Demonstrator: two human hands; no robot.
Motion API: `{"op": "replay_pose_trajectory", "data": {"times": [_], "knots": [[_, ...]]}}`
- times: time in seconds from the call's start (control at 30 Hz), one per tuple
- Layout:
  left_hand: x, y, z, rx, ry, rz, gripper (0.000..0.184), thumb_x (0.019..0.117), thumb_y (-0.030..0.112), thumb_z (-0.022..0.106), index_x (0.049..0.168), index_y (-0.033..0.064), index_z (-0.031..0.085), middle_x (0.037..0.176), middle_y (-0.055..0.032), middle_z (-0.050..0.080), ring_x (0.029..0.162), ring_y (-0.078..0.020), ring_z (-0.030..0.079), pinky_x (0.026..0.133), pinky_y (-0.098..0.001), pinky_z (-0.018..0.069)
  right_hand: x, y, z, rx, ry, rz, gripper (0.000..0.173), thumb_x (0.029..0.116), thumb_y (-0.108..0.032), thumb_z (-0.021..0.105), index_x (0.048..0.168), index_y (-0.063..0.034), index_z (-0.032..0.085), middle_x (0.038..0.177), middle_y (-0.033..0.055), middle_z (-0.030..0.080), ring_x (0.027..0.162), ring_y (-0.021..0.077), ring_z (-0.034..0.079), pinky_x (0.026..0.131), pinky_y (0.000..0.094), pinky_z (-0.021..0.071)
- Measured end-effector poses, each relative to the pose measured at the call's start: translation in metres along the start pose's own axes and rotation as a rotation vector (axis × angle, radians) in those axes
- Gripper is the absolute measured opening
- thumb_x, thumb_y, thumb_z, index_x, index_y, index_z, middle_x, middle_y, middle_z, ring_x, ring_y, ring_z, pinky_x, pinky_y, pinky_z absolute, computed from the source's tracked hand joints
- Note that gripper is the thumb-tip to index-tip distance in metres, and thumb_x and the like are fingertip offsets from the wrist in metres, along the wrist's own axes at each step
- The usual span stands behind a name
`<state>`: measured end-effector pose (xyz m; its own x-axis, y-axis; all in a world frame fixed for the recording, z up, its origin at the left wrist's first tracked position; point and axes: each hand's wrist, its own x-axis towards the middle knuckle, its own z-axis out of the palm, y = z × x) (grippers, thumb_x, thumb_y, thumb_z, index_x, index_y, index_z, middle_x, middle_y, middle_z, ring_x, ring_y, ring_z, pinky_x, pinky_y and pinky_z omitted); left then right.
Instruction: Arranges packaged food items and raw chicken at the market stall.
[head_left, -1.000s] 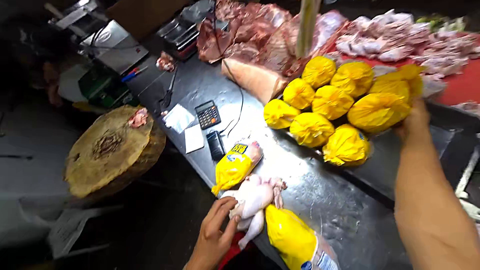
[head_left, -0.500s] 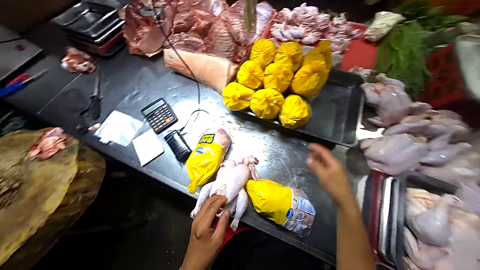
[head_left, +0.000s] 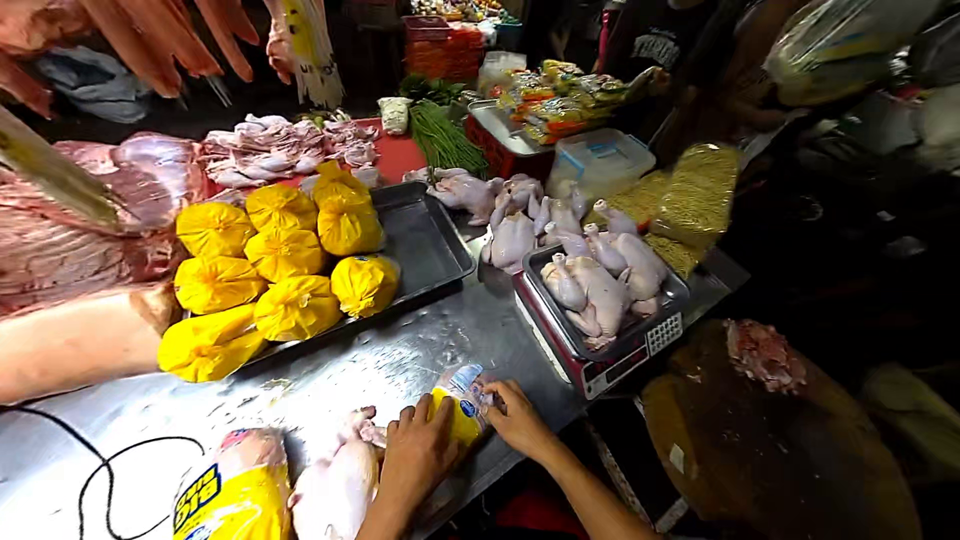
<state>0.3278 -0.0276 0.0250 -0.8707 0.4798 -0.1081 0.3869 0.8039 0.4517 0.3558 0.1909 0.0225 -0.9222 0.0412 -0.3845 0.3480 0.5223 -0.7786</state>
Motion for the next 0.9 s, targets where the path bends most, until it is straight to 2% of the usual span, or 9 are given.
{"op": "replay_pose_trajectory", "data": {"times": [0.13, 0.27, 0.33, 0.4, 0.47, 0.57, 0.7, 0.77, 0.9], "knots": [[-0.001, 0.011, 0.000, 0.058, 0.029, -0.150, 0.065, 0.0821, 0.049, 0.079, 0.139, 0.0213, 0.065, 0.132, -0.0247, 0.063, 0.112, -0.0520, 0.062, 0.082, -0.0664, 0.0518, -0.025, -0.026, -0.060, -0.016, -0.125, -0.106, 0.040, 0.1015, -0.021, 0.061, 0.137, -0.0036, 0.062, 0.141, 0.0189, 0.058, 0.124, 0.0287, 0.061, 0.103, 0.0432, 0.0528], [-0.002, 0.019, 0.001, 0.053, 0.028, -0.274, 0.067, 0.0808, 0.050, 0.079, 0.140, 0.0230, 0.064, 0.129, -0.0250, 0.064, 0.110, -0.0518, 0.061, 0.082, -0.0658, 0.0516, -0.039, -0.053, -0.155, -0.032, 0.206, -0.146, 0.036, 0.1033, -0.019, 0.055, 0.134, -0.0017, 0.063, 0.121, 0.0155, 0.070, 0.104, 0.0231, 0.071, 0.091, 0.0414, 0.0598], [0.000, 0.023, 0.006, 0.048, 0.079, -0.328, 0.066, 0.0810, 0.049, 0.078, 0.139, 0.0207, 0.065, 0.125, -0.0261, 0.065, 0.106, -0.0516, 0.063, 0.079, -0.0649, 0.0528, -0.020, -0.068, -0.201, -0.172, 0.319, -0.166, 0.042, 0.1020, -0.022, 0.059, 0.139, -0.0023, 0.060, 0.131, 0.0177, 0.065, 0.114, 0.0258, 0.068, 0.098, 0.0437, 0.0563], [0.000, 0.029, 0.011, 0.041, 0.133, -0.404, 0.065, 0.0831, 0.050, 0.076, 0.137, 0.0165, 0.065, 0.121, -0.0286, 0.065, 0.102, -0.0525, 0.064, 0.077, -0.0640, 0.0537, 0.010, -0.085, -0.231, -0.398, 0.270, -0.089, 0.070, 0.0961, -0.037, 0.069, 0.154, -0.0077, 0.044, 0.151, 0.0209, 0.049, 0.127, 0.0333, 0.059, 0.105, 0.0513, 0.0500], [0.005, 0.040, 0.011, 0.027, 0.113, -0.547, 0.070, 0.0868, 0.056, 0.072, 0.143, 0.0163, 0.060, 0.126, -0.0295, 0.063, 0.107, -0.0517, 0.063, 0.082, -0.0621, 0.0545, 0.049, -0.100, -0.238, -0.569, 0.213, -0.020, 0.094, 0.0882, -0.046, 0.076, 0.161, -0.0092, 0.030, 0.156, 0.0257, 0.039, 0.127, 0.0414, 0.057, 0.102, 0.0584, 0.0500], [0.012, 0.055, 0.013, -0.025, 0.116, -0.734, 0.075, 0.0884, 0.060, 0.069, 0.149, 0.0185, 0.054, 0.134, -0.0284, 0.059, 0.117, -0.0503, 0.060, 0.087, -0.0608, 0.0547, 0.101, -0.111, -0.237, -0.629, 0.154, 0.023, 0.109, 0.0827, -0.031, 0.083, 0.165, -0.0070, 0.016, 0.158, 0.0347, 0.030, 0.126, 0.0521, 0.054, 0.101, 0.0642, 0.0494], [0.013, 0.061, 0.027, -0.029, 0.236, -0.755, 0.071, 0.0871, 0.058, 0.071, 0.144, 0.0167, 0.059, 0.130, -0.0283, 0.061, 0.115, -0.0497, 0.061, 0.086, -0.0597, 0.0553, 0.152, -0.117, -0.246, -0.515, 0.076, 0.158, 0.122, 0.0786, -0.021, 0.087, 0.164, -0.0061, 0.001, 0.147, 0.0383, 0.041, 0.116, 0.0515, 0.060, 0.093, 0.0643, 0.0530], [0.014, 0.061, 0.025, -0.050, 0.208, -0.773, 0.072, 0.0876, 0.058, 0.071, 0.146, 0.0179, 0.057, 0.133, -0.0273, 0.060, 0.117, -0.0491, 0.060, 0.089, -0.0592, 0.0546, 0.170, -0.119, -0.250, -0.485, 0.045, 0.195, 0.114, 0.0800, -0.019, 0.085, 0.163, -0.0035, 0.008, 0.132, 0.0375, 0.053, 0.101, 0.0463, 0.065, 0.085, 0.0614, 0.0543], [0.010, 0.052, 0.024, -0.098, 0.219, -0.720, 0.075, 0.0857, 0.057, 0.074, 0.146, 0.0159, 0.057, 0.131, -0.0291, 0.059, 0.118, -0.0507, 0.059, 0.087, -0.0615, 0.0547, 0.148, -0.113, -0.245, -0.417, -0.005, 0.134, 0.050, 0.0913, -0.008, 0.072, 0.138, -0.0036, 0.054, 0.099, 0.0219, 0.067, 0.075, 0.0298, 0.064, 0.070, 0.0495, 0.0548]]}}
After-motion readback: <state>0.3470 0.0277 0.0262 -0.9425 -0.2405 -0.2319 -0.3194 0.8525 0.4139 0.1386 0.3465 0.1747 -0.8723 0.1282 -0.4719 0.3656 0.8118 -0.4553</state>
